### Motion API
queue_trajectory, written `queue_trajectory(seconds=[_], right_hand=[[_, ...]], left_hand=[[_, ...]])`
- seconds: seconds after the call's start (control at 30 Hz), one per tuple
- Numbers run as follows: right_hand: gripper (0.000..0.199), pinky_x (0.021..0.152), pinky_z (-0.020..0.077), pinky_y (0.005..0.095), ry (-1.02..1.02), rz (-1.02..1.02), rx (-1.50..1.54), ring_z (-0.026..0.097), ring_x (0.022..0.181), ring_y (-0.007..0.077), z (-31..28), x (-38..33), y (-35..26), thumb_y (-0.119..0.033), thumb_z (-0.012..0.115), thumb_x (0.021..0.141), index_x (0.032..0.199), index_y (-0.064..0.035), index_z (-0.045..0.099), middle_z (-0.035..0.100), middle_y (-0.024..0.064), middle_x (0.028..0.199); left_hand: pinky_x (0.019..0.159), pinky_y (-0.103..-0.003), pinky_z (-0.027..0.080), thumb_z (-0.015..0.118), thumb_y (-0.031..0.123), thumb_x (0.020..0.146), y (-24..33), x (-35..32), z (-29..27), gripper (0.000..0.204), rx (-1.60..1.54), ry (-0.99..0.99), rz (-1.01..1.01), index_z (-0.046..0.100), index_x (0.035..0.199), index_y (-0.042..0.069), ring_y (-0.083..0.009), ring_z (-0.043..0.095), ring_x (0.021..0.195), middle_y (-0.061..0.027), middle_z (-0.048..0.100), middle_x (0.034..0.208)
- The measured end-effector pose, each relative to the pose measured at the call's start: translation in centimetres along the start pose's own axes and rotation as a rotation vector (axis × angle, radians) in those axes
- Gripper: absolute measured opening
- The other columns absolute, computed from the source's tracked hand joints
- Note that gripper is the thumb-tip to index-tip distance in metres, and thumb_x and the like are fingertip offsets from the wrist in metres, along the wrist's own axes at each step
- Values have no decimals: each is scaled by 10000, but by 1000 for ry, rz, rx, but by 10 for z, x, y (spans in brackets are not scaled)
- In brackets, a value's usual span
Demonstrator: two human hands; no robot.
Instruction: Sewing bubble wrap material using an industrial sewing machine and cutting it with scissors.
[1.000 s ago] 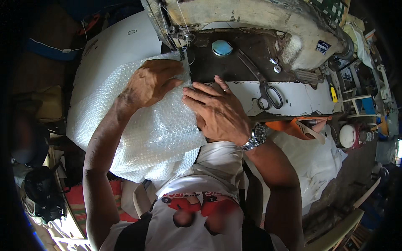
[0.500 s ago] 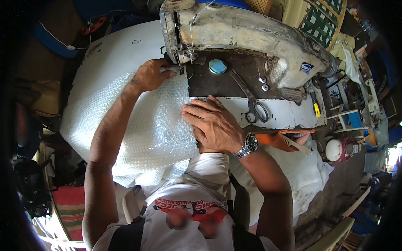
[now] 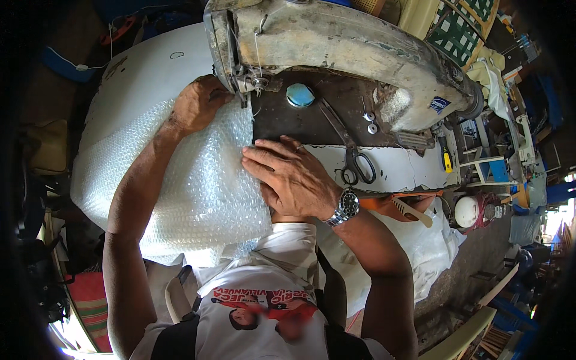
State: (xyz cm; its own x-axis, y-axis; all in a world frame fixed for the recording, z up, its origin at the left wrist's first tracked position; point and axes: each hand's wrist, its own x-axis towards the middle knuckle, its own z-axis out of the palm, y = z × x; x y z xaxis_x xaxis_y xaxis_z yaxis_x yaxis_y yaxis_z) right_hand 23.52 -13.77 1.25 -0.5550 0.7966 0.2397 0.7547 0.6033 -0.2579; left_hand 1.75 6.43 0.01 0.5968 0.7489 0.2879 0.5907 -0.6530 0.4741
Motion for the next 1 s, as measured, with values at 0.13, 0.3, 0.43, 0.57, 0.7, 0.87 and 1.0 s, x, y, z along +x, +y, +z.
queue_trajectory(seconds=[0.13, 0.3, 0.43, 0.57, 0.7, 0.87, 1.0], right_hand=[[608, 1196, 341, 508, -22, 35, -17, 479, 1394, 286, -3, 5, 5, -120, 700, 805, 1405, -84, 607, 533, 75, 1516], [651, 1207, 305, 525, -11, 83, -28, 466, 1399, 285, -2, 15, 10, -108, 697, 784, 1425, -84, 583, 530, 75, 1516], [650, 1204, 290, 544, -41, 124, -77, 473, 1374, 278, -7, 27, 9, -80, 670, 784, 1427, -84, 576, 524, 68, 1519], [645, 1197, 289, 551, -18, 151, -158, 472, 1360, 276, 3, 40, 7, -68, 654, 792, 1430, -82, 569, 520, 60, 1523], [532, 1158, 321, 598, 16, 215, -315, 498, 1305, 274, 11, 28, 28, -166, 601, 864, 1389, -75, 600, 537, 86, 1478], [457, 1088, 387, 609, 54, 314, -360, 506, 1269, 295, 23, 50, 9, -198, 511, 978, 1420, -95, 563, 517, 93, 1446], [492, 1032, 439, 627, 35, 367, -404, 514, 1237, 316, 21, 58, 5, -153, 576, 956, 1446, -121, 536, 537, 98, 1352]], left_hand=[[925, -459, 533, 680, 241, 941, -8, 12, 6, 225, 9, 63, 80, 722, 1093, 81, -357, 686, 1013, -153, 723, 1049], [958, -462, 522, 673, 225, 944, -21, 26, 6, 223, 54, 95, 169, 725, 1127, 109, -349, 666, 1075, -142, 707, 1101], [954, -460, 522, 675, 210, 940, -28, 35, 0, 219, 40, 106, 216, 721, 1124, 102, -348, 663, 1074, -142, 706, 1102], [949, -458, 523, 668, 207, 948, -39, 38, -7, 223, 85, 123, 182, 713, 1123, 77, -350, 658, 1071, -146, 699, 1094], [936, -453, 527, 663, 212, 957, -39, 82, 31, 226, 7, 98, 278, 709, 1126, 69, -352, 655, 1068, -146, 695, 1083], [888, -444, 533, 661, 202, 961, -65, 71, 3, 168, 132, 254, 415, 685, 1067, 74, -347, 643, 998, -133, 663, 1015], [829, -427, 535, 690, 193, 931, -63, 70, -5, 131, 307, 434, 548, 659, 990, 80, -321, 626, 948, -110, 624, 954]])
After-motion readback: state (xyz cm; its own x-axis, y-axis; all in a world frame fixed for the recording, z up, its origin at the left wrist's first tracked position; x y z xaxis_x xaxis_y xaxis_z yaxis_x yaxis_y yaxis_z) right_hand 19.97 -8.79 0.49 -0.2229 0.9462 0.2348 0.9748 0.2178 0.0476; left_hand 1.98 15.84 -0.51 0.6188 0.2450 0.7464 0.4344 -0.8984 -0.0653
